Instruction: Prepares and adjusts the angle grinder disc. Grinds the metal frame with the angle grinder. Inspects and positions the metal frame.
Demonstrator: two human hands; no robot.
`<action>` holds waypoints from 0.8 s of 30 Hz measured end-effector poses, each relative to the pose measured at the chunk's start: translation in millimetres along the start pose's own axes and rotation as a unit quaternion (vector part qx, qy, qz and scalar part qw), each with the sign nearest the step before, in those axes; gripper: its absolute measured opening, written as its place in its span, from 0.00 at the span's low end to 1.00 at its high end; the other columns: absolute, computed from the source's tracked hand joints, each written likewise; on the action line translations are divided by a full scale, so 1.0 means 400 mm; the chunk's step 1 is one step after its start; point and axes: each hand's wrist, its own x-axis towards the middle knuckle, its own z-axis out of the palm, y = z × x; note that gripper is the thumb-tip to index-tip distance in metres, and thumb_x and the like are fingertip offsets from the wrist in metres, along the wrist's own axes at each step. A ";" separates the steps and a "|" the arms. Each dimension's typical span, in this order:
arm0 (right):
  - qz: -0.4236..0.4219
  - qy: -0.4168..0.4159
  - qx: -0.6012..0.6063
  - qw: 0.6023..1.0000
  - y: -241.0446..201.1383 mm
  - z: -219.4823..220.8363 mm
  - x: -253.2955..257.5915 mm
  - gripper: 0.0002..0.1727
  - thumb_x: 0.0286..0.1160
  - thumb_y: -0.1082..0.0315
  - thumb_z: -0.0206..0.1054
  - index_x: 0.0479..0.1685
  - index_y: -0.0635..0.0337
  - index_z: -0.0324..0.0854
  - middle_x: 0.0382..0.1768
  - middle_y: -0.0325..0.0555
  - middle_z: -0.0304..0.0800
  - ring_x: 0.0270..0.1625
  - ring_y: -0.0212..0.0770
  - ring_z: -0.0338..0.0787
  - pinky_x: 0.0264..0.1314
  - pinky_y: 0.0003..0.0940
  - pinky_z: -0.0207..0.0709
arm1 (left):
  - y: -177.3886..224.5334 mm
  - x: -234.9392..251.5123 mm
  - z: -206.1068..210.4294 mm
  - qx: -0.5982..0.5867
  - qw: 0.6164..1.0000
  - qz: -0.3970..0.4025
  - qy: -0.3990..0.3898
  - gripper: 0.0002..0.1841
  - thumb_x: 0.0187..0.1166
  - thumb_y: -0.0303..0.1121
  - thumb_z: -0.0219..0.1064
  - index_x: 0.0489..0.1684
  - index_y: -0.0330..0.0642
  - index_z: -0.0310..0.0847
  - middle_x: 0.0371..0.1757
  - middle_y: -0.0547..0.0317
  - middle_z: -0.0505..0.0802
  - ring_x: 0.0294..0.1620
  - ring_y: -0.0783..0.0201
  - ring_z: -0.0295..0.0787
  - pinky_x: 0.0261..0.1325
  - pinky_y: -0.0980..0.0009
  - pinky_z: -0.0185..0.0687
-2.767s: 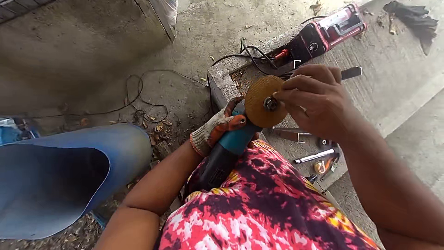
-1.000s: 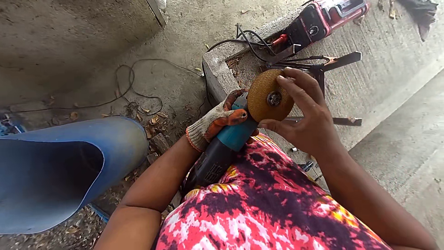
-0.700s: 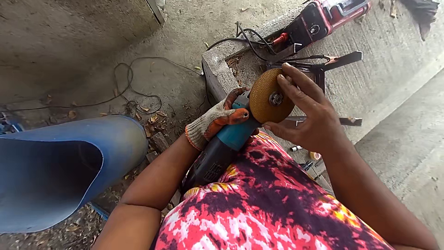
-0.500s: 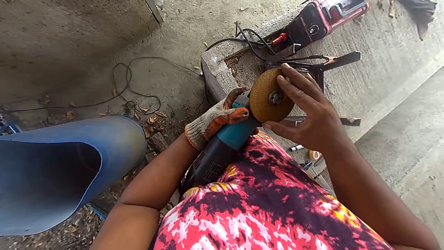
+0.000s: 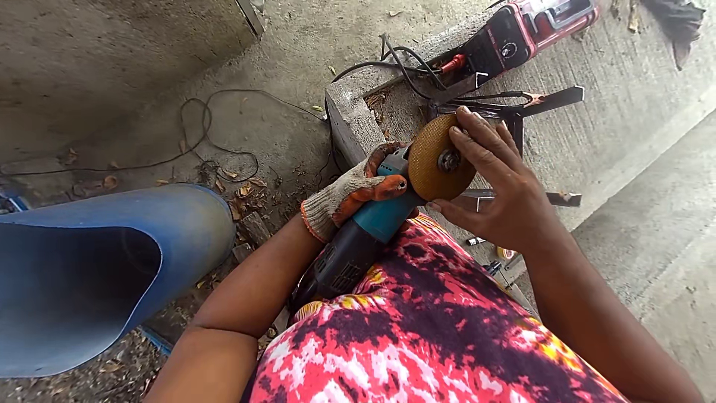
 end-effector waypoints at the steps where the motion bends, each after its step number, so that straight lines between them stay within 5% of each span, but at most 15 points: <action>1: -0.005 0.010 0.002 1.000 0.002 -0.005 -0.002 0.45 0.66 0.41 0.78 0.83 0.57 0.74 0.90 0.50 0.65 0.94 0.51 0.59 0.96 0.64 0.46 | 0.004 0.000 0.005 0.007 1.000 -0.002 0.006 0.44 0.64 0.44 0.81 0.81 0.61 0.55 0.52 0.46 0.92 0.42 0.48 0.97 0.40 0.55 0.96; 4: -0.011 0.100 -0.049 0.994 -0.009 -0.020 -0.002 0.33 0.70 0.41 0.76 0.65 0.58 0.86 0.75 0.55 0.82 0.83 0.56 0.73 0.86 0.55 0.65 | 0.023 -0.002 0.026 0.036 0.999 0.003 0.026 0.41 0.66 0.39 0.78 0.79 0.58 0.55 0.53 0.49 0.91 0.43 0.50 0.97 0.41 0.55 0.97; 8: -0.002 0.106 -0.162 0.981 -0.035 -0.023 0.014 0.23 0.74 0.46 0.75 0.47 0.59 0.92 0.47 0.54 0.89 0.58 0.55 0.81 0.66 0.51 0.66 | 0.019 0.002 0.031 0.043 0.998 0.009 0.034 0.39 0.66 0.35 0.77 0.78 0.58 0.56 0.50 0.52 0.91 0.39 0.53 0.96 0.38 0.58 0.96; 13: -0.041 0.016 -0.129 0.991 -0.043 -0.045 0.018 0.18 0.81 0.65 0.63 0.64 0.52 0.91 0.60 0.49 0.90 0.72 0.56 0.78 0.75 0.56 0.62 | 0.018 0.002 0.036 0.050 0.997 -0.007 0.057 0.42 0.63 0.36 0.77 0.80 0.59 0.53 0.49 0.51 0.91 0.38 0.52 0.96 0.36 0.57 0.96; 18: 0.026 0.047 -0.130 0.990 -0.047 -0.042 0.008 0.37 0.68 0.40 0.76 0.71 0.57 0.84 0.67 0.55 0.85 0.72 0.59 0.77 0.73 0.58 0.67 | -0.040 0.001 -0.038 0.013 0.999 0.050 -0.010 0.43 0.68 0.35 0.78 0.85 0.53 0.54 0.57 0.43 0.90 0.44 0.47 0.96 0.38 0.54 0.97; 22: 0.058 0.064 -0.137 0.987 -0.050 -0.015 -0.014 0.42 0.63 0.34 0.77 0.70 0.57 0.84 0.67 0.57 0.83 0.71 0.59 0.77 0.71 0.56 0.69 | 0.000 -0.003 0.014 0.056 0.997 0.011 0.048 0.40 0.65 0.34 0.76 0.80 0.57 0.57 0.53 0.51 0.91 0.41 0.53 0.96 0.40 0.57 0.97; 24: 0.059 0.054 -0.126 0.989 -0.053 -0.009 -0.028 0.50 0.59 0.29 0.76 0.77 0.57 0.77 0.75 0.59 0.77 0.78 0.60 0.73 0.77 0.58 0.67 | -0.032 0.000 -0.043 0.073 0.995 0.063 -0.014 0.45 0.69 0.35 0.76 0.87 0.48 0.50 0.59 0.48 0.90 0.49 0.56 0.95 0.48 0.61 0.95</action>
